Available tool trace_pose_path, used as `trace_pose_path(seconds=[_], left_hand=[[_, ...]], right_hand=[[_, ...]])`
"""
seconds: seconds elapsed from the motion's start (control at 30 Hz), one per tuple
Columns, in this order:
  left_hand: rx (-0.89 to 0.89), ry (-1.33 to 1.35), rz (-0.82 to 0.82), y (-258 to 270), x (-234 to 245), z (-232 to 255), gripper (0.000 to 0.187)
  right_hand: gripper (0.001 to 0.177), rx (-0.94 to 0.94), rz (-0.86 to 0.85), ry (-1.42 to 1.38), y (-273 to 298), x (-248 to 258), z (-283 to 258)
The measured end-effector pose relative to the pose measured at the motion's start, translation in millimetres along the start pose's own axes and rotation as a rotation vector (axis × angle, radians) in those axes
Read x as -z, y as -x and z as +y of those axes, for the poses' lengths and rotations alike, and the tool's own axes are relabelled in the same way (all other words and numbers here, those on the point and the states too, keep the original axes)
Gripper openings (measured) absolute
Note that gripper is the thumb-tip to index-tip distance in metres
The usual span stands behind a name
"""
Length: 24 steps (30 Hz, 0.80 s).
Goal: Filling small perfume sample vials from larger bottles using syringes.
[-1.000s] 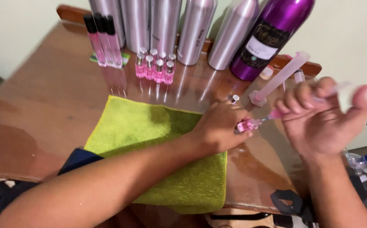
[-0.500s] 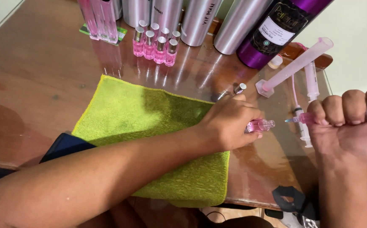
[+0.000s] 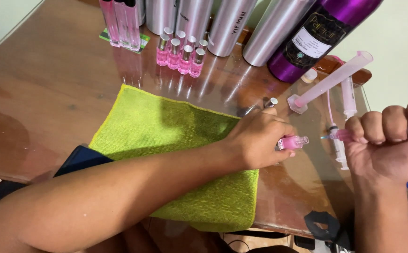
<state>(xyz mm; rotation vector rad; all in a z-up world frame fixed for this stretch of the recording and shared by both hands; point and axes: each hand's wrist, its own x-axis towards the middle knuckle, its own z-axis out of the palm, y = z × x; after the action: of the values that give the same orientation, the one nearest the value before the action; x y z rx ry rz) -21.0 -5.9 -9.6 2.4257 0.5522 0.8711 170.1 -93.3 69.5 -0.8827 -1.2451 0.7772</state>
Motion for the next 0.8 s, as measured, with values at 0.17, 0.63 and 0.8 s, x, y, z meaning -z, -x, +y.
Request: trace_pose_path(seconds=[0.17,0.63,0.8], left_hand=[[-0.062,-0.021,0.072,0,-3,-3,0.017],[-0.004,-0.077,0.013,-3,-8,-5,0.033],[-0.017,-0.060,-0.014,-2,-3,-3,0.019]], right_hand=[[0.028,-0.005,0.007,-0.015,2,6,3],[0.049,0.071,0.112,-1.044,7,8,-3],[0.048,0.095,0.137,-1.081,8,3,-5]])
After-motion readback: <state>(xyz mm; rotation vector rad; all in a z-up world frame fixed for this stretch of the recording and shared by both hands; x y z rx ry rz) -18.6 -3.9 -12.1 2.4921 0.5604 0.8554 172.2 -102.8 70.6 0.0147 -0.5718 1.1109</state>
